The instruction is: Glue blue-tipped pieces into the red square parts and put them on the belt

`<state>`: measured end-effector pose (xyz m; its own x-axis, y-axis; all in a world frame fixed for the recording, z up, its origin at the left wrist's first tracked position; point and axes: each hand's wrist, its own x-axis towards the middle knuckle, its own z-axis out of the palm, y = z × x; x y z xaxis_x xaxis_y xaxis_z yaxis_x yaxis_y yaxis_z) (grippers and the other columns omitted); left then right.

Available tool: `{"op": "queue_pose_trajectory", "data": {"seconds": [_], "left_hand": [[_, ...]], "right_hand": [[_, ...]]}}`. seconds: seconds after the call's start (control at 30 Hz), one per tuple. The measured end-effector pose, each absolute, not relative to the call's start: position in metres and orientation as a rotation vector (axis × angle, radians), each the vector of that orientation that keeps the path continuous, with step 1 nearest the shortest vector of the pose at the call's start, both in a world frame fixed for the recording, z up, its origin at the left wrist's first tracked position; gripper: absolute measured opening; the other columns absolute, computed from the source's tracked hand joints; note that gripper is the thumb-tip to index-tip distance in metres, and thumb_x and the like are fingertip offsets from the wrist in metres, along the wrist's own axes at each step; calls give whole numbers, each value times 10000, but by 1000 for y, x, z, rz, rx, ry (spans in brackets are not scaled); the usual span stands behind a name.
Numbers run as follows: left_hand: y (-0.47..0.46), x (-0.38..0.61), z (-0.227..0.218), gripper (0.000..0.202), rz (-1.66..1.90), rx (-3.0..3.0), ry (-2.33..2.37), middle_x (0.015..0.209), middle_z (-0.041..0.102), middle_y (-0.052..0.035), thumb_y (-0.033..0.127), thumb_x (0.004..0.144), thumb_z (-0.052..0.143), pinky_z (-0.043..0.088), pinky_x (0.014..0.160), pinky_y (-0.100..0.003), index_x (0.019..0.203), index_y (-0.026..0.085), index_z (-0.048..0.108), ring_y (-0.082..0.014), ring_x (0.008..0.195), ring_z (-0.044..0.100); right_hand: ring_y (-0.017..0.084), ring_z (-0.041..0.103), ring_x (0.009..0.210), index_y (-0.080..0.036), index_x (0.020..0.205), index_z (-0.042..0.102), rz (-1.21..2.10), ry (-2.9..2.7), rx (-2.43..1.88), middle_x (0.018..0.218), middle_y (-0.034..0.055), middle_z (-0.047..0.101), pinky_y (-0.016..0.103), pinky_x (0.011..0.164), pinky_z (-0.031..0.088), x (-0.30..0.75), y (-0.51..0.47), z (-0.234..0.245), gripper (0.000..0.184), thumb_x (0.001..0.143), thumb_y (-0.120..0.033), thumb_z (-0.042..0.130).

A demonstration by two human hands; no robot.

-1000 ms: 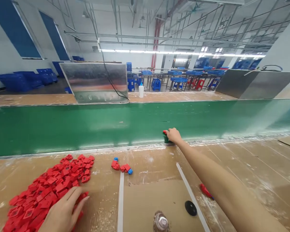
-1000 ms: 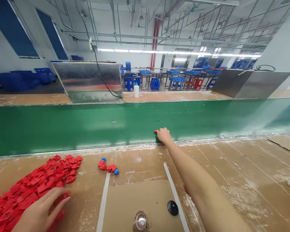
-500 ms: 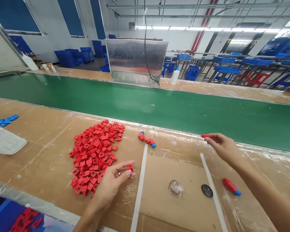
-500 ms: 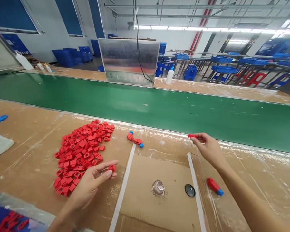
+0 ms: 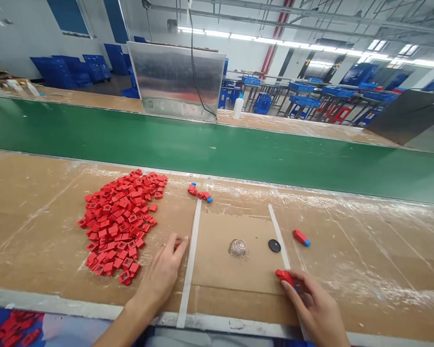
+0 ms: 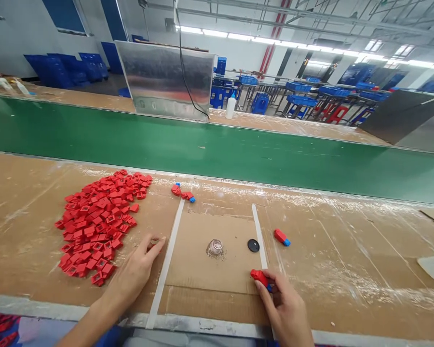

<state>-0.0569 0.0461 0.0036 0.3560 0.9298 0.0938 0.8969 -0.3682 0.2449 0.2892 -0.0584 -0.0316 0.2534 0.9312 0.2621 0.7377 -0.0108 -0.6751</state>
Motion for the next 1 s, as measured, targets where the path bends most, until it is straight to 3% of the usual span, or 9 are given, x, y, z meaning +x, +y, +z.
{"op": "queue_pose_trajectory", "data": {"seconds": [0.1, 0.23, 0.43, 0.6, 0.83, 1.0], "left_hand": [[32, -55, -4, 640, 344, 2540, 1656, 1342, 595, -114, -80, 818, 288, 517, 950, -401, 1341, 177, 553, -277, 1188, 573], [25, -63, -14, 607, 506, 2547, 1515, 1313, 652, -87, -38, 846, 299, 495, 1010, -422, 1339, 194, 566, -256, 1180, 596], [24, -68, -18, 292, 775, 2295, 1463, 1110, 724, -86, 256, 946, 466, 569, 863, -349, 1153, 219, 669, -241, 998, 696], [20, -64, -12, 276, 862, 2079, 1465, 1085, 699, -65, 280, 932, 504, 545, 865, -342, 1142, 230, 677, -228, 975, 681], [25, -24, 9, 328, 968, 1321, 1262, 847, 693, -29, 326, 803, 688, 548, 656, -273, 1104, 196, 684, -171, 720, 657], [18, 13, 2, 366, 904, 899, 985, 819, 733, -43, 279, 721, 776, 532, 678, -267, 1060, 161, 707, -154, 704, 641]], "right_hand": [[270, 667, 908, -205, 1047, 638, 226, -1615, -1824, 1020, 101, 693, 395, 784, 559, 289, -58, -31, 327, 934, -492, 528], [249, 655, 897, -218, 1050, 610, 214, -1712, -1799, 997, 83, 678, 371, 773, 543, 288, -54, -20, 256, 971, -429, 488], [248, 663, 888, -219, 1035, 614, 238, -1781, -1807, 977, 82, 685, 353, 751, 539, 292, -48, -13, 256, 971, -428, 481], [242, 659, 892, -209, 1072, 605, 359, -1793, -1752, 1005, 84, 686, 358, 774, 532, 288, -28, 8, 237, 972, -392, 492], [219, 643, 858, -207, 1055, 591, 295, -1967, -1564, 980, 86, 667, 332, 750, 519, 251, 9, 42, 176, 989, -307, 461], [220, 650, 886, -215, 1076, 594, 241, -2067, -1527, 1010, 87, 661, 327, 749, 527, 242, 17, 39, 187, 995, -287, 442]]}}
